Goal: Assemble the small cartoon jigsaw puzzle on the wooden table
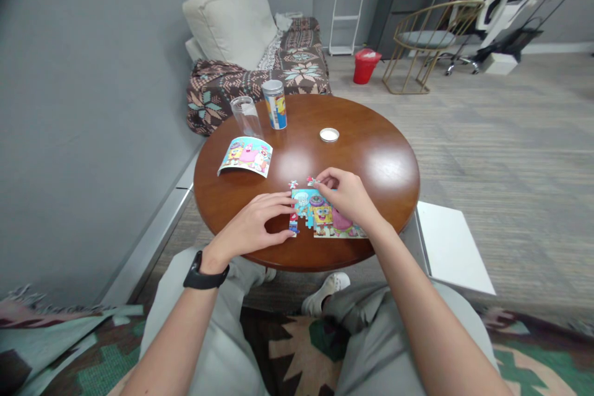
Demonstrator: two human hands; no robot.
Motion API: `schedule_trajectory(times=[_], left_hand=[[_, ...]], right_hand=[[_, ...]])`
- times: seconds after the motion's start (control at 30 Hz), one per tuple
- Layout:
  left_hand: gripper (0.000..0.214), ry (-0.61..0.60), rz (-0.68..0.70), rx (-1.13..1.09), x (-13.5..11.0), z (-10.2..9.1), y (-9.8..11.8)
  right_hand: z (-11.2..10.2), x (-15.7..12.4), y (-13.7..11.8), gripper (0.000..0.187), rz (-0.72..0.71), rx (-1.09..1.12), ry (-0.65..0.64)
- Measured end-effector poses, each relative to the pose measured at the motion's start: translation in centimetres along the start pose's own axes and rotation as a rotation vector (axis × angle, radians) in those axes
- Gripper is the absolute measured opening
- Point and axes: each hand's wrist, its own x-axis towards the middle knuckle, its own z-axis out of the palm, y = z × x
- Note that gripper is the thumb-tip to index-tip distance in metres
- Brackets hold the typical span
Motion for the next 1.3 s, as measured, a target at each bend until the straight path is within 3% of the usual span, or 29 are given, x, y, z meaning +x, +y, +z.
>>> schedule_trajectory(times=[0.23,0.97,1.13,1.3], left_hand=[[0.033,-0.003,-0.006,-0.014,0.1,-0.2,0.3],[0.033,0.006,-0.012,-0.036,0.1,-0.1,0.3],[0.033,-0.003,-0.014,-0.028,0.1,-0.1,0.3],[0.034,-0.002,-0.017,-0.035,0.1,-0.1,0.2]], right_hand=[[-0.8,-0.3,-0.7,0.029,0.038,0.174,-0.180],[-0.8,-0.5,-1.1,0.028,0.048,0.261,-0.227],[-0.8,-0.4,-0.8,0.027,0.023,0.220,-0.116],[-0.7,0.2,0.3,0.023,-0.014,0.023,0.039]])
